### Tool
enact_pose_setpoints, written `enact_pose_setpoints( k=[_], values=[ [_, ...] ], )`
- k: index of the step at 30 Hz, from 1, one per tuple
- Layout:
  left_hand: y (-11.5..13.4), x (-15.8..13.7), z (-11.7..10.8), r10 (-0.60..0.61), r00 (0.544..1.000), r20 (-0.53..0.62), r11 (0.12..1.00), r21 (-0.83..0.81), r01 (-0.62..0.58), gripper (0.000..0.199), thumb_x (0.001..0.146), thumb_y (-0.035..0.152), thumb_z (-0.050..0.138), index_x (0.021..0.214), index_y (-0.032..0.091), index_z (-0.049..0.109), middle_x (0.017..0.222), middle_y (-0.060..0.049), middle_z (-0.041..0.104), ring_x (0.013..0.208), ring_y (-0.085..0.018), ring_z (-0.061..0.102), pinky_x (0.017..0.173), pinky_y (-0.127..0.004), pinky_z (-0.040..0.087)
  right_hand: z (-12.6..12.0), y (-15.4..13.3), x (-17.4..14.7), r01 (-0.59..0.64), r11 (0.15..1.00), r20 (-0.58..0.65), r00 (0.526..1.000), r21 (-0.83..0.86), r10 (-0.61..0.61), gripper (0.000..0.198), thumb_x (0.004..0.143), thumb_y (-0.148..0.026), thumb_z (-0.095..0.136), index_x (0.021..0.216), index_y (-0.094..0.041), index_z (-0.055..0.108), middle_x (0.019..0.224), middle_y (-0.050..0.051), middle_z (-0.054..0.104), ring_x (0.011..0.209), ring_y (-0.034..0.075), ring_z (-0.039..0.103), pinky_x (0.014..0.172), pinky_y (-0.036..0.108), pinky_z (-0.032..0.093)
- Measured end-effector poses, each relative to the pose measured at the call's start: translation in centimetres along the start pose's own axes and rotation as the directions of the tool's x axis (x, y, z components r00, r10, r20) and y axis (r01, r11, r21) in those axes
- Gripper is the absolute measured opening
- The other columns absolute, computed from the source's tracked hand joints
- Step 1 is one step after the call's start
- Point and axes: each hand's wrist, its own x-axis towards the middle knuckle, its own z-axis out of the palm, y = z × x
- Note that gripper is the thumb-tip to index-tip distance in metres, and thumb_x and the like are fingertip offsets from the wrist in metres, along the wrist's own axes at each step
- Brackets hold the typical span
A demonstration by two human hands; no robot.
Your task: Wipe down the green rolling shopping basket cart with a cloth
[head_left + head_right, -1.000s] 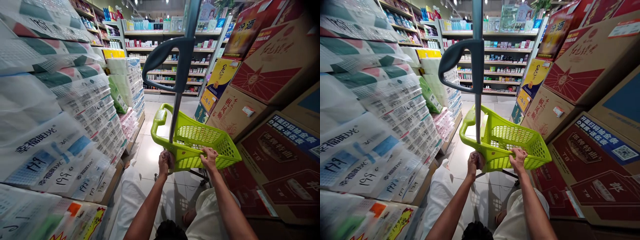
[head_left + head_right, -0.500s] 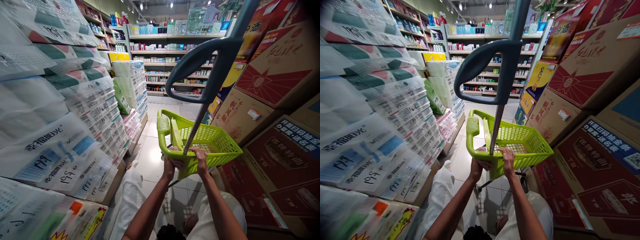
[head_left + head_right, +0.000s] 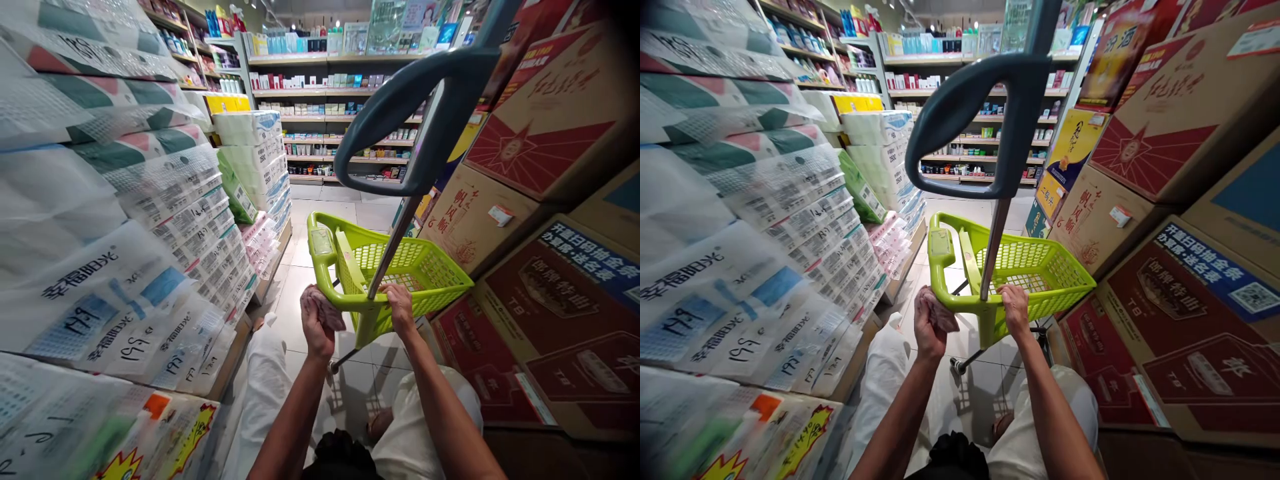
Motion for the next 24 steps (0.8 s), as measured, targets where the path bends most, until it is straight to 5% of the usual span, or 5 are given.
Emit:
enact_pose_setpoints(
  k=[4, 10, 15, 21, 24],
  values=[
    [-0.6, -0.3, -1.1, 0.368, 0.929, 0.038, 0.886, 0.289, -0.363, 0.043, 0.091, 0.052, 0.071, 0.125, 0.027, 0.062, 0.127, -0.008, 0.063, 0.125, -0.023, 0.061, 0.104, -0.035, 0.052, -0.1, -0.4, -0.1, 0.019, 1.000, 0.010, 1.000, -0.013, -0.019, 0.044, 0.104, -0.036, 0.029, 0.082, -0.025, 0.066, 0.100, 0.004, 0.072, 0.097, 0.023, 0.057, 0.093, 0.040, 0.036],
    [0.0, 1.1, -2.1, 0.673, 0.449, 0.588, 0.244, 0.397, -0.885, 0.032, 0.096, 0.032, 0.066, 0.128, 0.027, 0.064, 0.118, -0.011, 0.065, 0.115, -0.025, 0.063, 0.101, -0.043, 0.053, -0.8, -0.4, -0.1, 0.012, 1.000, 0.038, 0.999, 0.004, -0.012, 0.043, 0.103, -0.037, 0.031, 0.081, -0.025, 0.066, 0.097, 0.004, 0.072, 0.099, 0.024, 0.056, 0.095, 0.041, 0.035],
    [4.2, 3.6, 0.7, 0.513, 0.619, 0.594, 0.265, 0.577, -0.773, 0.045, 0.102, 0.032, 0.055, 0.146, 0.026, 0.052, 0.139, -0.014, 0.062, 0.127, -0.026, 0.058, 0.108, -0.043, 0.048, -0.9, -0.2, 0.3, 0.005, 1.000, 0.040, 0.999, 0.003, -0.005, 0.044, 0.102, -0.038, 0.030, 0.077, -0.025, 0.064, 0.093, 0.004, 0.072, 0.097, 0.024, 0.056, 0.093, 0.041, 0.034],
    [7.4, 2.1, 2.2, 0.187, 0.388, 0.902, 0.123, 0.371, -0.921, 0.046, 0.095, 0.019, 0.058, 0.140, 0.030, 0.059, 0.129, -0.011, 0.071, 0.114, -0.028, 0.061, 0.096, -0.045, 0.052, -0.9, 0.2, 0.3, 0.022, 0.999, 0.039, 0.999, 0.025, -0.023, 0.043, 0.101, -0.038, 0.032, 0.074, -0.025, 0.062, 0.092, 0.004, 0.073, 0.097, 0.025, 0.056, 0.095, 0.042, 0.036],
    [8.7, 3.8, 4.5, -0.058, 0.368, 0.928, 0.017, 0.369, -0.929, 0.032, 0.089, 0.018, 0.060, 0.118, 0.028, 0.070, 0.113, -0.008, 0.076, 0.106, -0.029, 0.063, 0.095, -0.047, 0.049, -1.1, 0.1, 0.4, 0.026, 0.999, 0.034, 0.999, 0.020, -0.027, 0.043, 0.101, -0.038, 0.032, 0.075, -0.025, 0.063, 0.092, 0.004, 0.073, 0.097, 0.025, 0.057, 0.096, 0.043, 0.037]
  ],
)
